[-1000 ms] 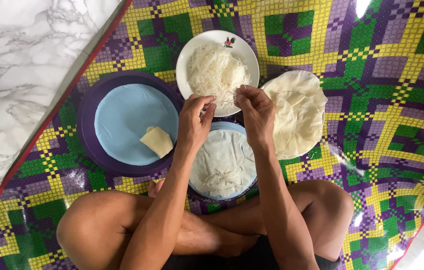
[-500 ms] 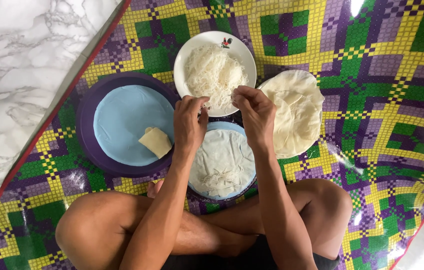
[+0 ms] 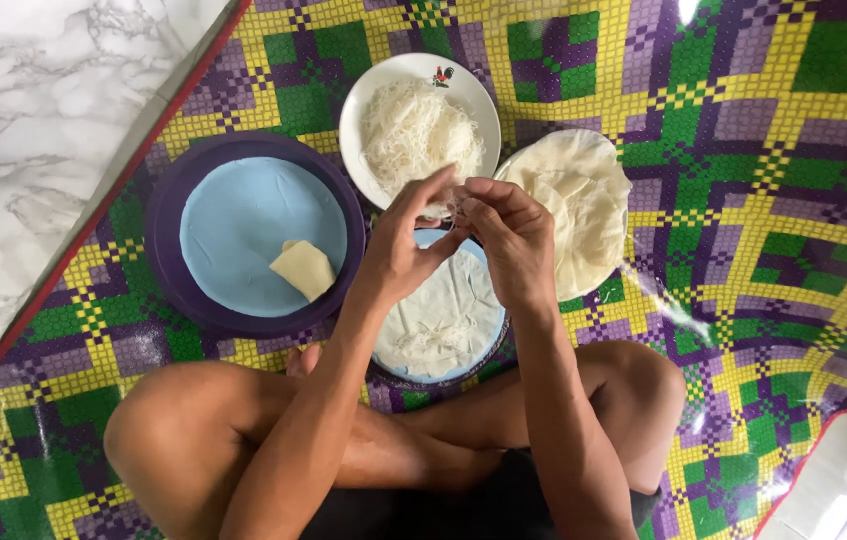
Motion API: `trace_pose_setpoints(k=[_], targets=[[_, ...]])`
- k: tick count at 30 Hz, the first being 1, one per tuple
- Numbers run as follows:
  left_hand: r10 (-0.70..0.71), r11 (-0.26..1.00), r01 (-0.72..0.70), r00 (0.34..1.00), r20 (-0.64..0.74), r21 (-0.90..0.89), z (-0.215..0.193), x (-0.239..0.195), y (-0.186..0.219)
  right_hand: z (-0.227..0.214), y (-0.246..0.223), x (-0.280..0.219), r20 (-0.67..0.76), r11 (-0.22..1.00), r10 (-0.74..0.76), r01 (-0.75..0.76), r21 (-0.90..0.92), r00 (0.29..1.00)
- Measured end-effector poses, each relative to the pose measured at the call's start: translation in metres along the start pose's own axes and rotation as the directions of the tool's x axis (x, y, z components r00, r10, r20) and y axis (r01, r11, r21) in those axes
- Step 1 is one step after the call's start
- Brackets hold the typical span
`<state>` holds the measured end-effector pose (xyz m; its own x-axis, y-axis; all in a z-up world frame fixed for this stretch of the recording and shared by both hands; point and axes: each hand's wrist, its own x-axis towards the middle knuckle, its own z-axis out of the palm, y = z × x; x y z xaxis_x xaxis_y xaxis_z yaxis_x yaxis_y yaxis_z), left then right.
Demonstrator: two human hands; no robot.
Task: The person sits cross-legged on a mat and prepares food by hand. They take thin white strands from a bowl, place them onto a thin sheet on a plate, and roll the sheet into a cylindrical shape. The finished rolls are placed into a blue bowl.
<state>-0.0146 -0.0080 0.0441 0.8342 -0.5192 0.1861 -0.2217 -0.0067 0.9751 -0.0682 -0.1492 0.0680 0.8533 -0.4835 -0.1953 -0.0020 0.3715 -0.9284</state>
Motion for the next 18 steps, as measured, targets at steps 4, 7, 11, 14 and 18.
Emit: trace_pose_setpoints(k=[4, 7, 11, 14, 18], targets=[[0.064, 0.997, -0.065, 0.997, 0.031, 0.030, 0.003, -0.023, 0.000, -0.003, -0.026, -0.034, -0.003, 0.999, -0.020, 0.020, -0.049, 1.000], [0.077, 0.992, -0.079, 0.997, 0.025, 0.096, 0.002, -0.055, 0.006, -0.025, -0.021, -0.062, 0.061, 0.989, 0.004, 0.006, -0.150, 0.998], [-0.015, 0.906, -0.050, 0.989, 0.150, 0.420, 0.005, -0.104, 0.016, -0.058, 0.013, -0.098, 0.212, 0.945, 0.025, 0.046, -0.322, 0.977], [-0.133, 0.798, 0.014, 0.979, 0.153, 0.603, 0.014, -0.129, -0.007, -0.072, 0.038, -0.112, 0.316, 0.865, -0.013, 0.170, -0.473, 0.949], [-0.187, 0.669, 0.003, 0.969, 0.164, 0.743, 0.019, -0.148, -0.033, -0.079, 0.063, -0.121, 0.360, 0.701, -0.044, 0.286, -0.653, 0.932]])
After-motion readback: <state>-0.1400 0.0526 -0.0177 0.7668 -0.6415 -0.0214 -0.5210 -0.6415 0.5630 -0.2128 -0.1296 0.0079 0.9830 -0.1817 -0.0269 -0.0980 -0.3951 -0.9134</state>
